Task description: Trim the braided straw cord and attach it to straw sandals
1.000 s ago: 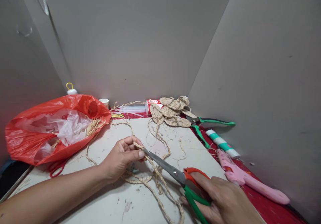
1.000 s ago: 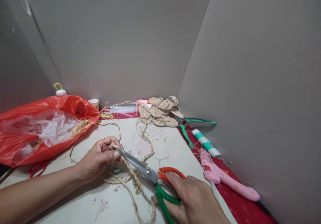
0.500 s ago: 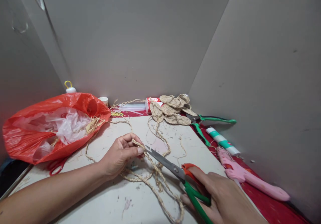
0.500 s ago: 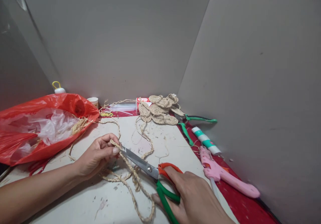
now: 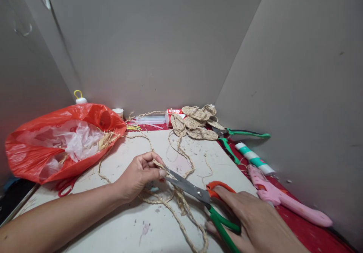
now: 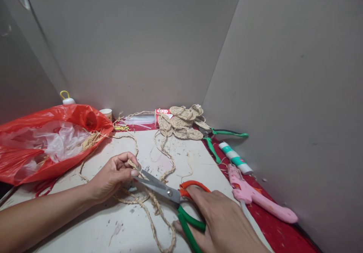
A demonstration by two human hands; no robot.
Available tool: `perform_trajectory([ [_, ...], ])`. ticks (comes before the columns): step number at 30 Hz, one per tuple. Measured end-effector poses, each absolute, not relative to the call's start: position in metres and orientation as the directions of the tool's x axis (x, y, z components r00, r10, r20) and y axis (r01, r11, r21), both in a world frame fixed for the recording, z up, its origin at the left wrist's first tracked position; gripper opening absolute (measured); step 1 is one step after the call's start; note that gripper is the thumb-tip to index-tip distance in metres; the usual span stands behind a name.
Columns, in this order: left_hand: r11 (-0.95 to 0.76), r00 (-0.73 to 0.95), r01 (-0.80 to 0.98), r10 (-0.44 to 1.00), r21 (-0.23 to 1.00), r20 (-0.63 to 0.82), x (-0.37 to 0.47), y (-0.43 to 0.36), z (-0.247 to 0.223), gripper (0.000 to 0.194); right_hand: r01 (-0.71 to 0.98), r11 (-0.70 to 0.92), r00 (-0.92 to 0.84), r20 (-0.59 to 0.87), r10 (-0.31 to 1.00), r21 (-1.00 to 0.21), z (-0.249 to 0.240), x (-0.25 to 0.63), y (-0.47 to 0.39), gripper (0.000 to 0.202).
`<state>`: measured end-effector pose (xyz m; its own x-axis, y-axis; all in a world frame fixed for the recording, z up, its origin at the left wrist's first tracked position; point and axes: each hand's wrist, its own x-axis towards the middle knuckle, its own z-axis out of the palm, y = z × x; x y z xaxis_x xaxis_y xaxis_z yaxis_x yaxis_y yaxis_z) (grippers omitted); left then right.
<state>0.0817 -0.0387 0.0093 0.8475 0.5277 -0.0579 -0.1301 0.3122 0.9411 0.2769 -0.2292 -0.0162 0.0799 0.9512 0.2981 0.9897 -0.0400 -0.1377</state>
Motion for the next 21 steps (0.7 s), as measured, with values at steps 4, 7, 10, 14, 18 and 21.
perform_trajectory([
  [4, 0.331, 0.848, -0.117, 0.525, 0.936, -0.080, 0.0822, -0.0405, 0.0113, 0.022, 0.991, -0.015, 0.058, 0.330, 0.942, -0.132, -0.0135, 0.2747, -0.2285, 0.030],
  [7, 0.354, 0.857, -0.126, 0.510, 0.927, -0.078, 0.0824, -0.0418, 0.0114, 0.026, 0.993, 0.012, 0.033, 0.363, 0.931, -0.120, -0.0137, 0.2735, -0.2289, 0.030],
  [10, 0.371, 0.866, -0.125, 0.494, 0.920, -0.081, 0.0823, -0.0421, 0.0111, 0.027, 0.996, 0.030, 0.009, 0.402, 0.916, -0.089, -0.0157, 0.2746, -0.2302, 0.029],
  [14, 0.397, 0.861, -0.122, 0.498, 0.910, -0.102, 0.0824, -0.0424, 0.0136, 0.027, 0.998, 0.031, -0.003, 0.418, 0.908, -0.058, -0.0189, 0.2787, -0.2310, 0.026],
  [18, 0.417, 0.865, -0.112, 0.488, 0.902, -0.118, 0.0826, -0.0428, 0.0155, 0.027, 0.999, 0.044, -0.027, 0.434, 0.900, -0.029, -0.0217, 0.2814, -0.2310, 0.022],
  [21, 0.420, 0.868, -0.106, 0.481, 0.901, -0.122, 0.0824, -0.0431, 0.0149, 0.027, 0.997, 0.065, -0.044, 0.465, 0.884, -0.029, -0.0214, 0.2804, -0.2303, 0.018],
])
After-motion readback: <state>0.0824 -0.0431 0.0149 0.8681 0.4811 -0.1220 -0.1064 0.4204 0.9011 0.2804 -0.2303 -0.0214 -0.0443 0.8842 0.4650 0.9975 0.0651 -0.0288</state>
